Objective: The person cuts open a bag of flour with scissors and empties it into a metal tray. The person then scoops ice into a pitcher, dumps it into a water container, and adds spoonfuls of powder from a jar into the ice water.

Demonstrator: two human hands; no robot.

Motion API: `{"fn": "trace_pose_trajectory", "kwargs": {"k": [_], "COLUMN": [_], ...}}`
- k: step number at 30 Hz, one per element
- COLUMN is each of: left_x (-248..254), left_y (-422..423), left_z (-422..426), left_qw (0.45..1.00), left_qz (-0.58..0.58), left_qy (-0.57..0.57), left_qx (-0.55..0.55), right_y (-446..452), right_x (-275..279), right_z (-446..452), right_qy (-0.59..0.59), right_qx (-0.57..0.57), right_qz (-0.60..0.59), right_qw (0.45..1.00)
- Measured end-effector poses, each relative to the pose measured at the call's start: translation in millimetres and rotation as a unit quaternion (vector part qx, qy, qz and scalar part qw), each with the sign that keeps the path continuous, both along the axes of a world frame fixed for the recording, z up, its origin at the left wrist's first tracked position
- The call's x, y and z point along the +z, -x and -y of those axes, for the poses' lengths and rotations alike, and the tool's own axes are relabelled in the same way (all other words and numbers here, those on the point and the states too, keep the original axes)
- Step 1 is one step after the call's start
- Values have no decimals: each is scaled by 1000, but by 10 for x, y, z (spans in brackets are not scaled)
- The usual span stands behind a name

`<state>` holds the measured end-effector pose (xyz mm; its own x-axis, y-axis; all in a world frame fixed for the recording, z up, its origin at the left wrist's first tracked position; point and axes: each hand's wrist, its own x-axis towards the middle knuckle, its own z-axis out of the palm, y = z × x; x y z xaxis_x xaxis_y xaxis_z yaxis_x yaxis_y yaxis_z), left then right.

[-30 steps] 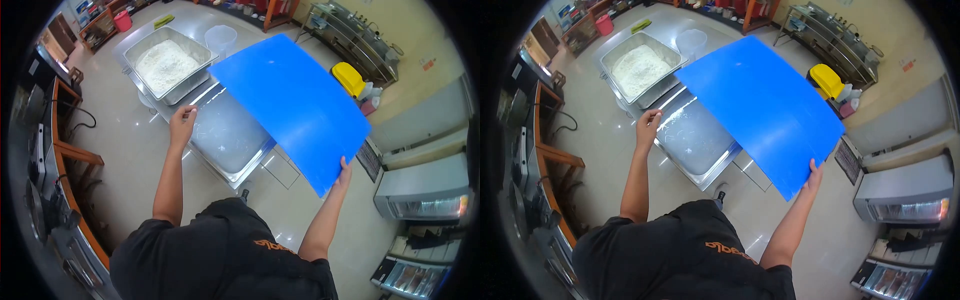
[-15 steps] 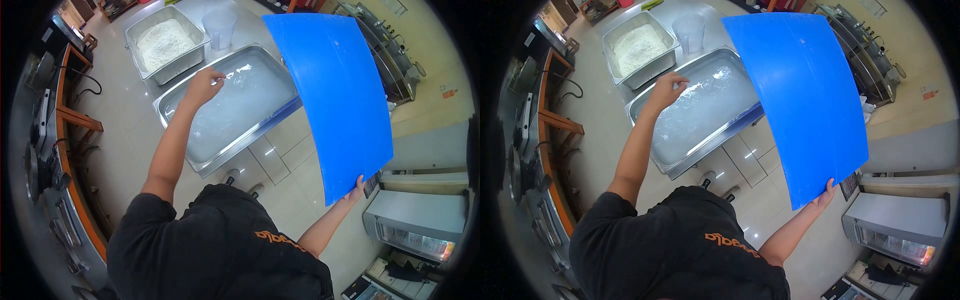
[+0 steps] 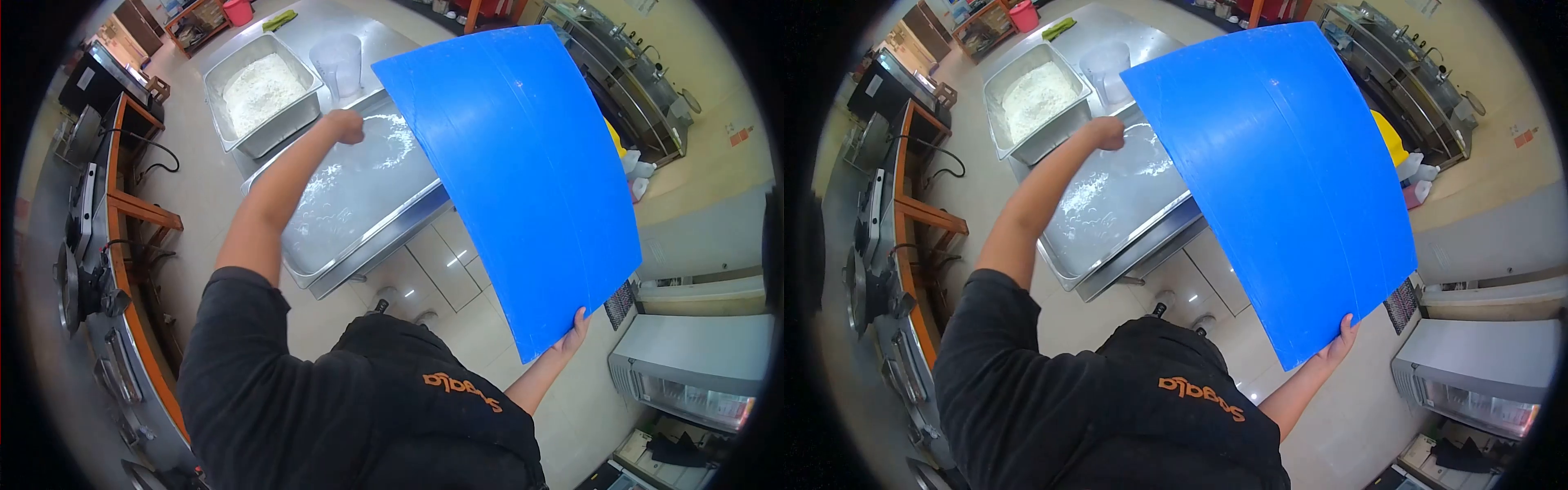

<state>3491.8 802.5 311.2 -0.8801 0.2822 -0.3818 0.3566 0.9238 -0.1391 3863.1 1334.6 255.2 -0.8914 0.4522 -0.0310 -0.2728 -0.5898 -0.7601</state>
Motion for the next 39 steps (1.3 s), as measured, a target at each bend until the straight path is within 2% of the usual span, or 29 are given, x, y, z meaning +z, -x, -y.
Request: {"fn": "trace_pose_trajectory", "kwargs": {"k": [3,5,6,7,8,12,17,24,27,30,33,35,39], "left_x": [452,806,966,1139,1230,1477,1187,630,360,369,298,368,454], "left_y": [-329,-661,-811,-1001,-1166,-1902,-2641,-3149,-3206,-3201,-3134,-3130,-3106], "left_z": [339,620,765,885,1041,1352,1396,832,496,335,397,359,695], "left_qw": [989,986,973,981,960,933,894,802,780,784,784,776,787], "left_qz": [112,26,-13,-70,-134,-187,-201,-211,-213,-160,-158,-149,-203], "left_qy": [59,70,14,58,-15,-143,-280,-445,-510,-509,-526,-538,-509], "left_qx": [77,149,229,172,245,271,287,339,295,318,289,294,284], "right_y": [47,109,137,176,225,389,496,475,520,645,760,759,887], "right_x": [-40,-53,-56,-44,-27,-83,-191,-276,-386,-484,-633,-528,-449], "right_z": [-22,-27,-10,29,69,226,342,378,476,746,1001,1080,1508], "right_qy": [-13,-21,-25,-20,-15,-15,-29,-63,-83,-60,-74,-67,-48], "right_qx": [28,46,55,65,75,65,65,45,25,49,46,42,52], "right_qz": [-6,-7,-6,-4,-3,22,37,36,69,47,76,83,91], "right_qw": [1000,999,998,998,997,998,997,996,994,996,993,993,993]}}
